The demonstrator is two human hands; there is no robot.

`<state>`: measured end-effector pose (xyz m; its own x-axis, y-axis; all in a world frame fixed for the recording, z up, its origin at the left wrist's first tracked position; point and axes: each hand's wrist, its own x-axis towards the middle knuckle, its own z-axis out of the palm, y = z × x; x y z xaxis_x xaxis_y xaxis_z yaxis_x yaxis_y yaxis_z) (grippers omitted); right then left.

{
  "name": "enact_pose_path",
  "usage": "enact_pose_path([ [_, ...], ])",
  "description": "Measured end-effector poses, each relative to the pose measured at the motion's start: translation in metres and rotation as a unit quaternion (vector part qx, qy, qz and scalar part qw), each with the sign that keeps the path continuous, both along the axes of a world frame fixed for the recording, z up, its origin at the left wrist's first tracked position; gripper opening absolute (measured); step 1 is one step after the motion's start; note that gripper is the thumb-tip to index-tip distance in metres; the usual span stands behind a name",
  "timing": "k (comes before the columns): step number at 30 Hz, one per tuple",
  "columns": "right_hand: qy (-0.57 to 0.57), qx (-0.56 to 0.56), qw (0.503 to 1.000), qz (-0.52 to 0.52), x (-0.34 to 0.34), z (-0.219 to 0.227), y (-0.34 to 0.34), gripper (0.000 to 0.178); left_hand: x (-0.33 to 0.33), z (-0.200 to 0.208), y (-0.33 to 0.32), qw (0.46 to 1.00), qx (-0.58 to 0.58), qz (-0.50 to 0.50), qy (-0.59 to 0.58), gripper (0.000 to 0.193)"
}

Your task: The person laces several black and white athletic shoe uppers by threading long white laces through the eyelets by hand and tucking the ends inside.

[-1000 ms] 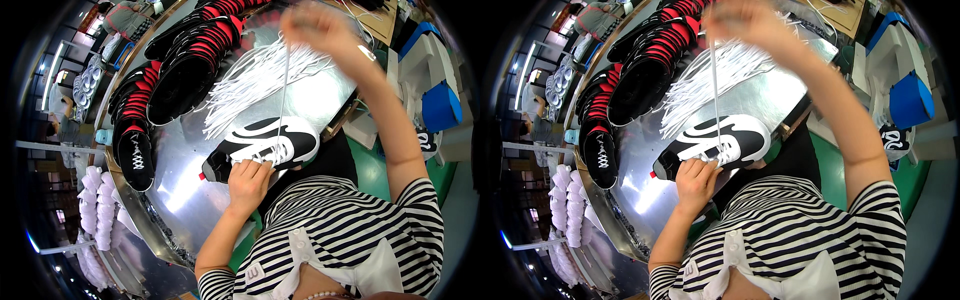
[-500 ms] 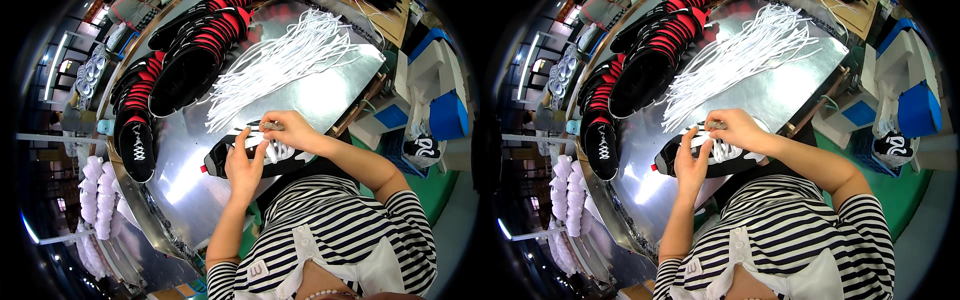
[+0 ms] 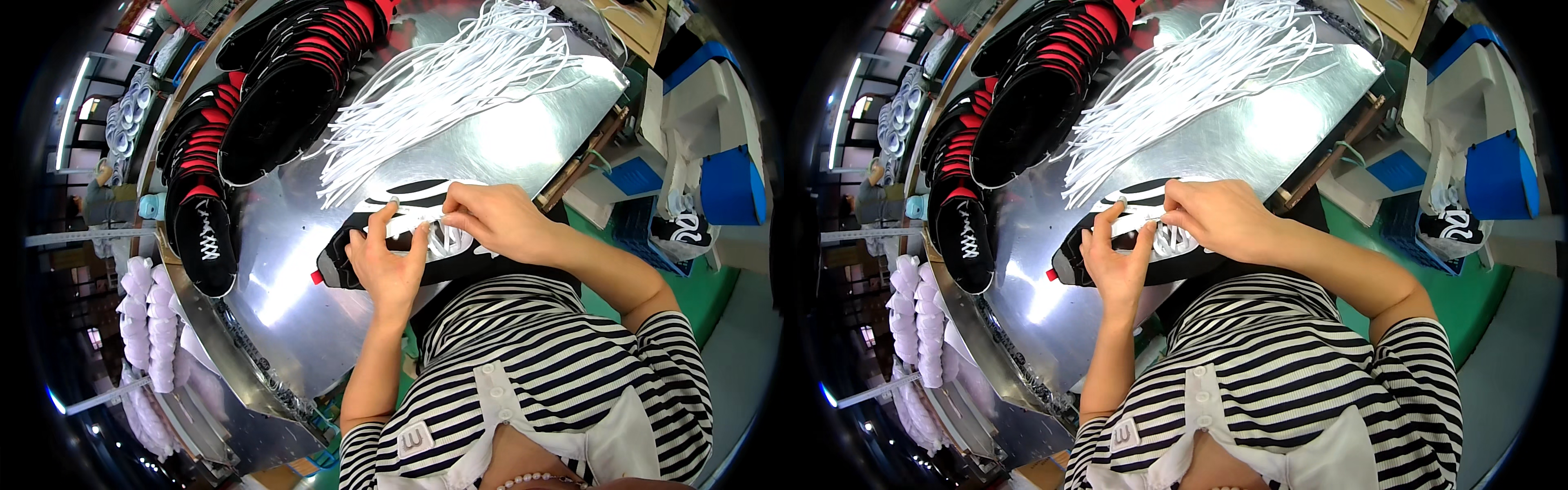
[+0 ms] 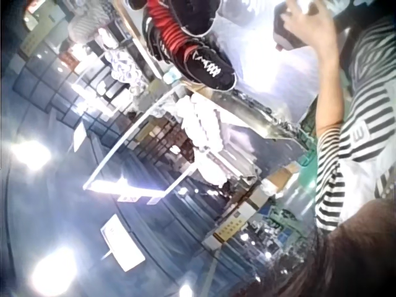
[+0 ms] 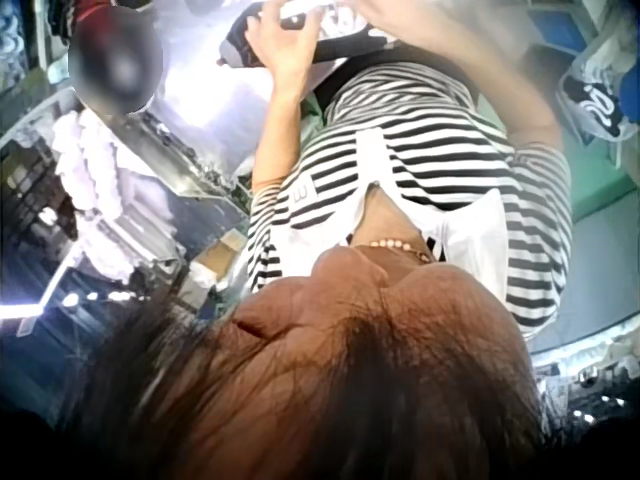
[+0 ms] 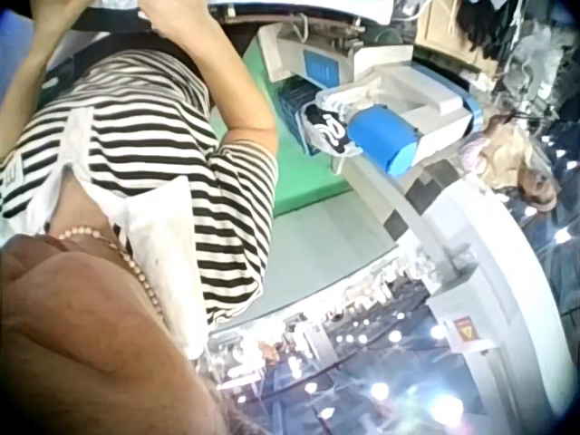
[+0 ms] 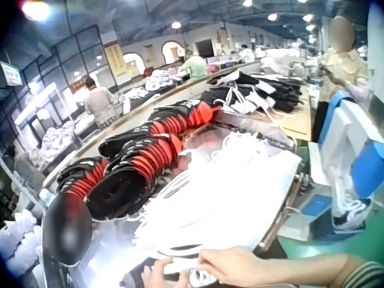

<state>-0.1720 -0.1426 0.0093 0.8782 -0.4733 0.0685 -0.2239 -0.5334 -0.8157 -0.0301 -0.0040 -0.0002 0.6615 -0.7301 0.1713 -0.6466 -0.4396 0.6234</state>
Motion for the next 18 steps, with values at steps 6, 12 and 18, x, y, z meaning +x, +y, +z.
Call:
enact_pose_path([
  [6,0.063,-0.075,0.995,-0.008,0.013,-0.003,-0.001,0.018,-0.001,0.000,0.001,1.000,0.005,-0.002,-0.006,0.047],
  [12,0.023,-0.200,0.977,0.065,0.043,-0.020,0.010,0.030,-0.006,-0.010,0.005,0.993,-0.065,-0.077,-0.069,0.042],
  [18,0.136,-0.140,0.974,0.112,0.041,0.003,0.000,0.025,0.000,-0.015,0.016,0.993,-0.077,-0.005,0.092,0.041],
])
